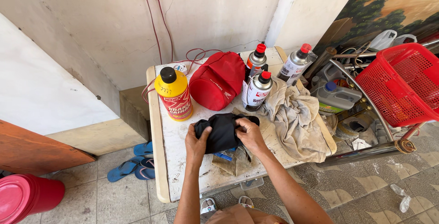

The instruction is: The person unpacks a red bag on a white chest freezer, removing a blue packet and several spray cans. They wipe the cans with a cloth and then walk to a metal shelving unit to place the cans on a shelf.

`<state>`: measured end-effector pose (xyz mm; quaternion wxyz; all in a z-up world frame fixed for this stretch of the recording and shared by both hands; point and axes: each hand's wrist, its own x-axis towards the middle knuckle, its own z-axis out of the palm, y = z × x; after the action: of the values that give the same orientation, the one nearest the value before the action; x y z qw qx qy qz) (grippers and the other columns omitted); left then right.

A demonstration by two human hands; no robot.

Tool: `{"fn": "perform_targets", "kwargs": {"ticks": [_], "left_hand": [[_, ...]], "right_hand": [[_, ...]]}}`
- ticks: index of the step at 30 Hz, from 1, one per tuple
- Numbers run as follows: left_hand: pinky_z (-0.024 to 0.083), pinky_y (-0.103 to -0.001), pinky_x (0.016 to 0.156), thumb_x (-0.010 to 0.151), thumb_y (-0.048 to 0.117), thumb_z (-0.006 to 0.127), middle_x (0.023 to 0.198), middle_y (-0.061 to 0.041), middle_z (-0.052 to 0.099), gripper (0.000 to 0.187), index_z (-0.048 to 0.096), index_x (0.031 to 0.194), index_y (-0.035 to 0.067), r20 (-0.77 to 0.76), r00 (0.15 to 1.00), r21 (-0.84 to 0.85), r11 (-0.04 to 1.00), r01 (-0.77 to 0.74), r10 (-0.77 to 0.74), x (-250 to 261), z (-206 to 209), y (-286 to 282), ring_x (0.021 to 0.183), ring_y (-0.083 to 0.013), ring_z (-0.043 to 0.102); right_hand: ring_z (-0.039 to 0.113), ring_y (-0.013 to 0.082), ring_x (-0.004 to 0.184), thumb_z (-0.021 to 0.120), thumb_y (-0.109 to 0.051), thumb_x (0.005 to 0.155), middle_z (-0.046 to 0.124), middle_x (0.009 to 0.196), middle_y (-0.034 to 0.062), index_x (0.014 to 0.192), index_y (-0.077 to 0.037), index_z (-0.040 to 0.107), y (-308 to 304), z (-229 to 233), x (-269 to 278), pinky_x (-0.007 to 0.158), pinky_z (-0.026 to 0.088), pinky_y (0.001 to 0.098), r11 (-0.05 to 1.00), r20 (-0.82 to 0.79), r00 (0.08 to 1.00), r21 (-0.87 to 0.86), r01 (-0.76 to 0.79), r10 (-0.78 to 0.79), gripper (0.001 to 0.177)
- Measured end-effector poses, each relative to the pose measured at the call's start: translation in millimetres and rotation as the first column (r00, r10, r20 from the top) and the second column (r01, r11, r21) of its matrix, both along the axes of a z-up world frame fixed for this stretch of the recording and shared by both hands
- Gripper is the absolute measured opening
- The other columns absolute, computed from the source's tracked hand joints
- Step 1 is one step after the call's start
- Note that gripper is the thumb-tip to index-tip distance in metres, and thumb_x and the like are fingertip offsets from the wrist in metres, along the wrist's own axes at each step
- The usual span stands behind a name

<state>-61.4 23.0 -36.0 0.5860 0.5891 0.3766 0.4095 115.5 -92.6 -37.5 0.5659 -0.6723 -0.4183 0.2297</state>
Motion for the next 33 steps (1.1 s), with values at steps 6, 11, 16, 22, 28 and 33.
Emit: {"fn": "perform_targets", "kwargs": {"ticks": [6, 11, 16, 22, 28, 33], "left_hand": [[0.046, -0.024, 0.077, 0.102, 0.039, 0.056, 0.088, -0.001, 0.064, 0.038, 0.062, 0.109, 0.003, -0.048, 0.992, -0.043, 0.992, -0.123, 0.121, -5.7, -14.1, 13.2, 0.081, -0.0101, 0.053], [0.034, -0.025, 0.065, 0.106, 0.042, 0.051, 0.078, 0.003, 0.040, 0.038, 0.059, 0.098, 0.005, 0.063, 0.993, -0.142, 0.986, -0.093, 0.102, -13.7, -23.0, 14.6, 0.073, -0.0087, 0.033], [0.032, -0.026, 0.062, 0.106, 0.045, 0.049, 0.076, 0.004, 0.036, 0.042, 0.057, 0.093, 0.006, 0.019, 0.993, -0.145, 0.983, -0.114, 0.118, -14.7, -21.1, 10.5, 0.071, -0.0088, 0.031], [0.031, -0.026, 0.062, 0.106, 0.046, 0.050, 0.075, 0.003, 0.035, 0.044, 0.056, 0.089, 0.006, -0.004, 0.991, -0.166, 0.978, -0.129, 0.131, -13.9, -23.6, 11.2, 0.071, -0.0089, 0.030], [0.033, -0.024, 0.063, 0.103, 0.043, 0.055, 0.075, 0.004, 0.045, 0.040, 0.064, 0.096, 0.005, 0.020, 0.993, -0.215, 0.971, -0.106, 0.113, -11.9, -26.4, 11.5, 0.071, -0.0079, 0.034], [0.038, -0.020, 0.069, 0.101, 0.037, 0.061, 0.080, 0.006, 0.057, 0.035, 0.068, 0.101, 0.003, 0.104, 0.989, -0.249, 0.965, -0.079, 0.108, -6.1, -30.5, 10.0, 0.075, -0.0043, 0.042]], "right_hand": [[0.067, 0.0118, 0.070, 0.061, -0.004, 0.098, 0.071, 0.092, 0.0035, 0.101, -0.006, 0.068, -11.7, 18.3, 10.7, 0.060, 0.057, 0.0258, 0.961, -0.118, 0.954, -0.003, 0.278, -0.276, 0.008], [0.060, 0.0098, 0.070, 0.059, -0.005, 0.101, 0.068, 0.094, 0.0038, 0.105, -0.005, 0.065, -31.9, 4.8, 42.8, 0.062, 0.053, 0.0257, 0.874, -0.300, 0.856, 0.117, 0.471, -0.421, 0.008], [0.056, 0.0090, 0.069, 0.057, -0.011, 0.105, 0.062, 0.090, 0.0022, 0.107, -0.004, 0.064, -42.8, -20.5, 59.7, 0.063, 0.049, 0.0258, 0.834, -0.457, 0.784, 0.146, 0.533, -0.421, 0.009], [0.056, 0.0091, 0.068, 0.057, -0.011, 0.105, 0.061, 0.087, 0.0026, 0.108, -0.004, 0.064, -46.5, -24.4, 62.4, 0.062, 0.049, 0.0255, 0.829, -0.518, 0.758, 0.153, 0.538, -0.396, 0.010], [0.055, 0.0085, 0.067, 0.055, -0.008, 0.105, 0.060, 0.089, 0.0013, 0.106, -0.005, 0.061, -44.6, 3.8, 47.8, 0.060, 0.049, 0.0250, 0.836, -0.212, 0.857, 0.205, 0.509, -0.470, 0.006], [0.059, 0.0080, 0.066, 0.054, -0.005, 0.102, 0.062, 0.087, 0.0011, 0.104, -0.005, 0.062, -36.4, 18.6, 31.9, 0.058, 0.053, 0.0251, 0.888, -0.125, 0.899, 0.148, 0.435, -0.419, 0.008]]}}
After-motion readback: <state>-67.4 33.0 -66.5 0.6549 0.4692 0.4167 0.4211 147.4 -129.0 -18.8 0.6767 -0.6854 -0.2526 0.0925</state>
